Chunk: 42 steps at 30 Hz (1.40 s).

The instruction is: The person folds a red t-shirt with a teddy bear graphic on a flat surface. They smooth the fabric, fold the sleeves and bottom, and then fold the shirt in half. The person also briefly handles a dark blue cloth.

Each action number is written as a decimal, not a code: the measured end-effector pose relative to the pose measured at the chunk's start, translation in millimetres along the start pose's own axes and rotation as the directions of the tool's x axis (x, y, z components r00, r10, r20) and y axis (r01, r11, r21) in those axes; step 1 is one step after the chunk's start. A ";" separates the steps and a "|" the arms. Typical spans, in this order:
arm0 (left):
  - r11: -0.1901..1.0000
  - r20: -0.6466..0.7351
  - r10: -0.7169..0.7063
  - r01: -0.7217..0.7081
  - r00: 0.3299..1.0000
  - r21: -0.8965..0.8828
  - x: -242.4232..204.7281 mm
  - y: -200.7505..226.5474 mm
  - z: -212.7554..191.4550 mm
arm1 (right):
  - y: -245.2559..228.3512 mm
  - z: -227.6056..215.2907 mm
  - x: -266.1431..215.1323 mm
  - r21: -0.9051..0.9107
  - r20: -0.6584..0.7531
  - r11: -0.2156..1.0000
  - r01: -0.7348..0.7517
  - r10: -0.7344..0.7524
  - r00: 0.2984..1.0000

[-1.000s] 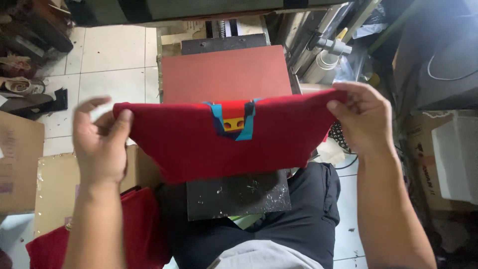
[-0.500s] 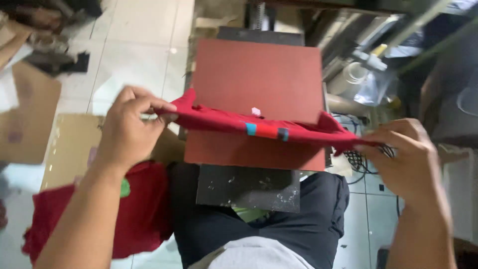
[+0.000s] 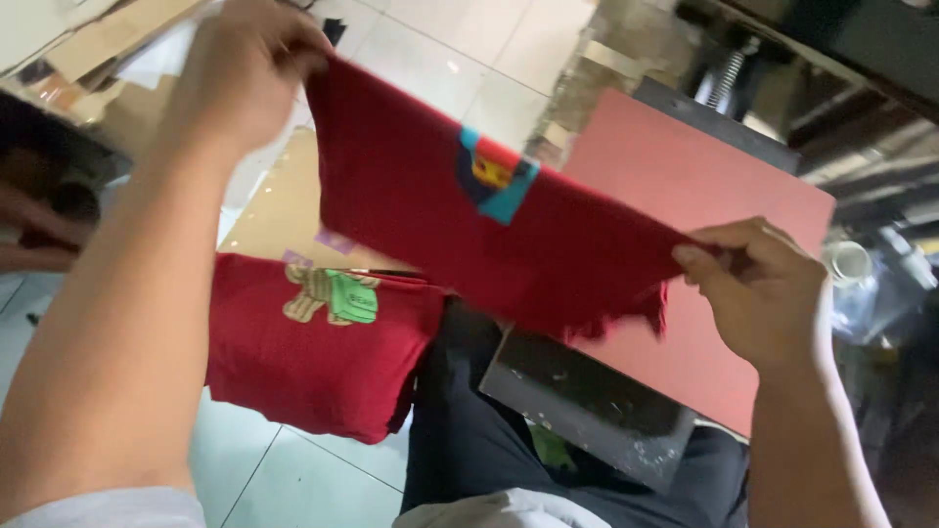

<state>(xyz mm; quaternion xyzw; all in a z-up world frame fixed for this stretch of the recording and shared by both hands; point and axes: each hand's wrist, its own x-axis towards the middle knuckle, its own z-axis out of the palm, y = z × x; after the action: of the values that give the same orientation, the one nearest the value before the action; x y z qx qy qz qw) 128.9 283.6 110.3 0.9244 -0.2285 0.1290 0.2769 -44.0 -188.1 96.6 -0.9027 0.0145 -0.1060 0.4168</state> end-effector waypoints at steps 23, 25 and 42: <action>0.817 -0.093 -0.479 0.483 0.873 0.315 -205.3 -211.6 121.3 | 17.0 310.4 -39.3 -0.198 0.499 0.838 0.508 -0.360 0.788; 0.878 -0.109 -0.422 0.435 0.900 0.199 -194.3 -172.1 109.5 | 6.0 315.7 -40.1 -0.201 0.485 0.841 0.502 -0.360 0.797; 0.909 0.463 -0.258 0.051 0.848 0.414 -259.9 -119.1 110.5 | -27.8 328.1 -68.5 -0.009 0.686 0.942 0.334 -0.238 0.688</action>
<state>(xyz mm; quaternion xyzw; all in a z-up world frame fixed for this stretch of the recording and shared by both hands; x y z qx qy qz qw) -24.1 400.1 -128.4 0.9770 -0.1866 -0.0994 0.0288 -45.9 83.8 -101.4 -0.8956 -0.2717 0.1663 0.3105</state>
